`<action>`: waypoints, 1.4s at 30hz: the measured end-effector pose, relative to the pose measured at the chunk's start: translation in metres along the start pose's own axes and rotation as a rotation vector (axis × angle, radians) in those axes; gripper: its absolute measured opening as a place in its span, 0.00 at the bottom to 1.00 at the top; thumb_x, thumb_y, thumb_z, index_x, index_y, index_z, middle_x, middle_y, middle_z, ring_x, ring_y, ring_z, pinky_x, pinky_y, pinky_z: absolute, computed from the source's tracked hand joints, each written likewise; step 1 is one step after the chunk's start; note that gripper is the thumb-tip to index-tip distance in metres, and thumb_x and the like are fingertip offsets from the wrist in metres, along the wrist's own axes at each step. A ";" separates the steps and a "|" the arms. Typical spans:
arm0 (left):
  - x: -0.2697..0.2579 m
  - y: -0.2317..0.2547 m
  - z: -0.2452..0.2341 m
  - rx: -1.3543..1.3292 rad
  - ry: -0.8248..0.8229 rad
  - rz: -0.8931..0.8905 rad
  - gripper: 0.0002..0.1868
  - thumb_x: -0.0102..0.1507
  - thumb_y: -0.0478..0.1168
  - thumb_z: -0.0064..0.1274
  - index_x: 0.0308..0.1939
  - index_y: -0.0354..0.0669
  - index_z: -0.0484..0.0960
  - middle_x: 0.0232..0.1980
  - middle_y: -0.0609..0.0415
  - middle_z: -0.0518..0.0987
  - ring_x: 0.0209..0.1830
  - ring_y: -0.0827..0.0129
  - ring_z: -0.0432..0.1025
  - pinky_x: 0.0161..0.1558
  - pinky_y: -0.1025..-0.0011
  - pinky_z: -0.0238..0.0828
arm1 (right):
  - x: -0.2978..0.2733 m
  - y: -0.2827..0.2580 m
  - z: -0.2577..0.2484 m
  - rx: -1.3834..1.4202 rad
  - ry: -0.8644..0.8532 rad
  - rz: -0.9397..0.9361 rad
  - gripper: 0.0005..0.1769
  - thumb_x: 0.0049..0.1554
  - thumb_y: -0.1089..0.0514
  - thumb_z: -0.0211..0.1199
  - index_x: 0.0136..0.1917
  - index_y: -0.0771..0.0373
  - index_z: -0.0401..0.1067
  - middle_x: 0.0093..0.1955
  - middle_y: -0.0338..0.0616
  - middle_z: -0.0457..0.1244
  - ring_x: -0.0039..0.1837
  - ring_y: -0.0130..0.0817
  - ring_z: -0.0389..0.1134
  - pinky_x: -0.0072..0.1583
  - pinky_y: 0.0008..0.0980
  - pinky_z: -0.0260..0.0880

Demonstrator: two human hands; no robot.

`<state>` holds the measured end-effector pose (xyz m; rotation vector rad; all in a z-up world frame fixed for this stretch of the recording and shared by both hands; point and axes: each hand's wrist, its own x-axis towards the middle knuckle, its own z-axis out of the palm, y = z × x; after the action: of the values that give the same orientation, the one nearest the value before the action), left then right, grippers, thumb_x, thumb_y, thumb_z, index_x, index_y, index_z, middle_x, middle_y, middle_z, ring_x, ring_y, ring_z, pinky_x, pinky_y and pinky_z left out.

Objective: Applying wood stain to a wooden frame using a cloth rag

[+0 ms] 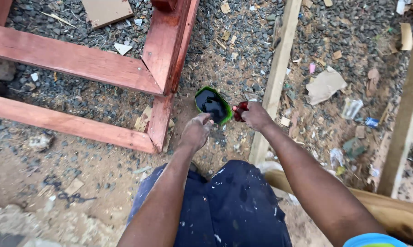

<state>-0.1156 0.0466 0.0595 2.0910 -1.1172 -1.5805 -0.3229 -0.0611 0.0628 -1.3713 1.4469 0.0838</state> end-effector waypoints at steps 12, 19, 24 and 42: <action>-0.248 0.133 -0.049 0.040 -0.086 -0.040 0.26 0.68 0.52 0.45 0.70 0.55 0.75 0.67 0.55 0.79 0.70 0.53 0.69 0.69 0.51 0.66 | -0.247 -0.067 -0.080 0.121 0.022 0.152 0.07 0.54 0.46 0.72 0.47 0.44 0.84 0.34 0.38 0.71 0.37 0.27 0.67 0.45 0.24 0.68; -0.344 0.191 -0.088 0.081 -0.162 -0.030 0.27 0.69 0.55 0.44 0.72 0.59 0.72 0.69 0.58 0.77 0.72 0.56 0.68 0.70 0.51 0.64 | -0.395 -0.166 -0.114 -0.004 -0.018 0.214 0.12 0.53 0.46 0.73 0.50 0.48 0.83 0.40 0.40 0.72 0.47 0.34 0.71 0.57 0.32 0.65; -0.372 0.210 -0.142 0.286 -0.287 0.109 0.27 0.68 0.49 0.42 0.72 0.54 0.71 0.68 0.53 0.78 0.71 0.52 0.68 0.71 0.51 0.64 | -0.436 -0.194 -0.120 0.022 0.062 0.214 0.12 0.61 0.50 0.67 0.58 0.51 0.80 0.42 0.47 0.71 0.45 0.37 0.67 0.53 0.33 0.65; -0.364 0.253 -0.184 0.332 -0.264 0.371 0.19 0.69 0.46 0.46 0.61 0.49 0.81 0.57 0.42 0.83 0.62 0.42 0.74 0.62 0.46 0.71 | -0.418 -0.165 -0.085 0.263 0.431 0.185 0.13 0.62 0.59 0.55 0.38 0.59 0.77 0.23 0.47 0.66 0.26 0.39 0.69 0.33 0.33 0.66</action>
<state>-0.0855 0.1045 0.5352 1.7404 -1.8480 -1.5989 -0.3599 0.1060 0.4870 -1.0758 1.8672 -0.2915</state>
